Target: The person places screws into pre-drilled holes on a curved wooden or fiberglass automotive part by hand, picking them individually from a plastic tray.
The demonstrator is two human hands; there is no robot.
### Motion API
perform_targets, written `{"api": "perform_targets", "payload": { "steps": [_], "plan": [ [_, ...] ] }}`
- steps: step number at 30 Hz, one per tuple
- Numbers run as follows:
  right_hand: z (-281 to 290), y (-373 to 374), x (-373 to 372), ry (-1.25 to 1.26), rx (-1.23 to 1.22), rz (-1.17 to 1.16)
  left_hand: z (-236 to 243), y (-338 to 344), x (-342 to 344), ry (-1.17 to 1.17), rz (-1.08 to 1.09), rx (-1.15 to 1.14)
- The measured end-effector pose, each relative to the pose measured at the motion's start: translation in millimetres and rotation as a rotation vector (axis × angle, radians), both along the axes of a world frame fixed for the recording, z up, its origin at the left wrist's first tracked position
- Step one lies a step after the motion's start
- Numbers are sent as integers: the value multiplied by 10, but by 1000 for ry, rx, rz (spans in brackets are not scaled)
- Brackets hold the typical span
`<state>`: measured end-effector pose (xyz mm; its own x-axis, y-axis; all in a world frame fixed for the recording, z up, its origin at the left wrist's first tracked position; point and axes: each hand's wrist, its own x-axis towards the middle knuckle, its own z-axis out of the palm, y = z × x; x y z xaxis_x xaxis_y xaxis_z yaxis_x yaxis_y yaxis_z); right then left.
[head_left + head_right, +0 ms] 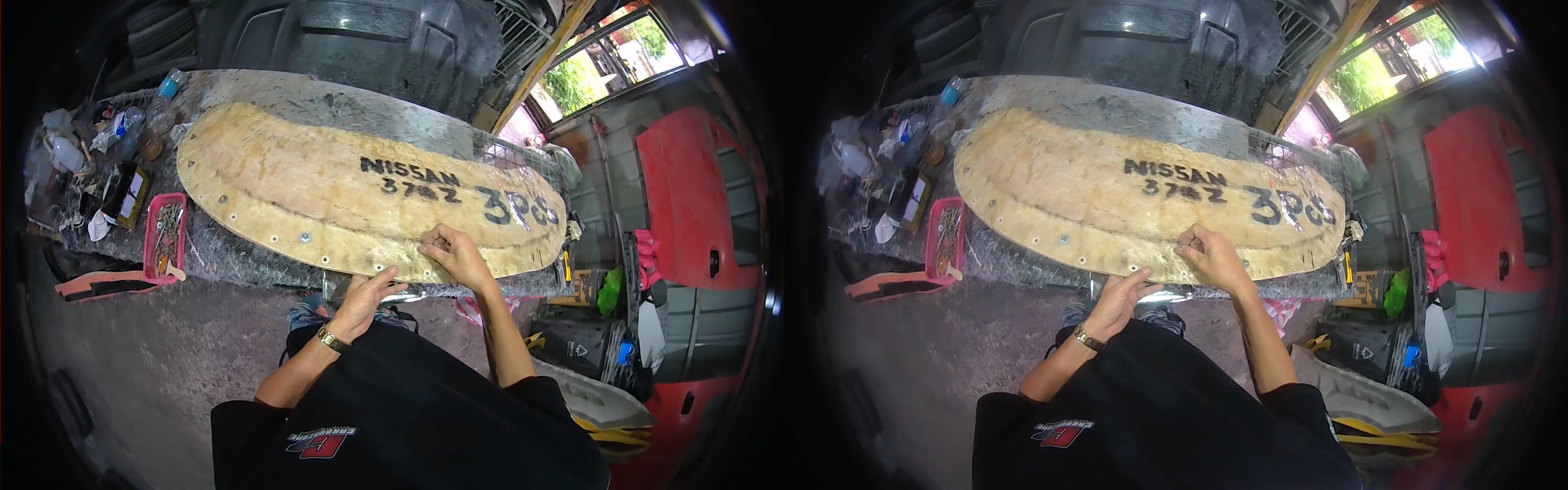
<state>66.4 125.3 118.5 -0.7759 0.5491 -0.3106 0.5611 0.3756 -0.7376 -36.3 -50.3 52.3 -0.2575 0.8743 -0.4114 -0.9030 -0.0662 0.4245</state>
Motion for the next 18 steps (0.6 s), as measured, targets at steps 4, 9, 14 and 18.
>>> {"api": "perform_targets", "payload": {
  "steps": [4,9,14,18],
  "plan": [
    [6,29,-74,49,-87,52,4,7,-10,15,-16,11],
    [58,-103,-224,5,-121,51,-22,2,-12,15,-13,24],
    [63,-156,-145,51,-13,23,24,-1,-17,17,-1,16],
    [17,-181,-89,85,-96,24,24,-13,-25,27,-23,31]
  ]
}}
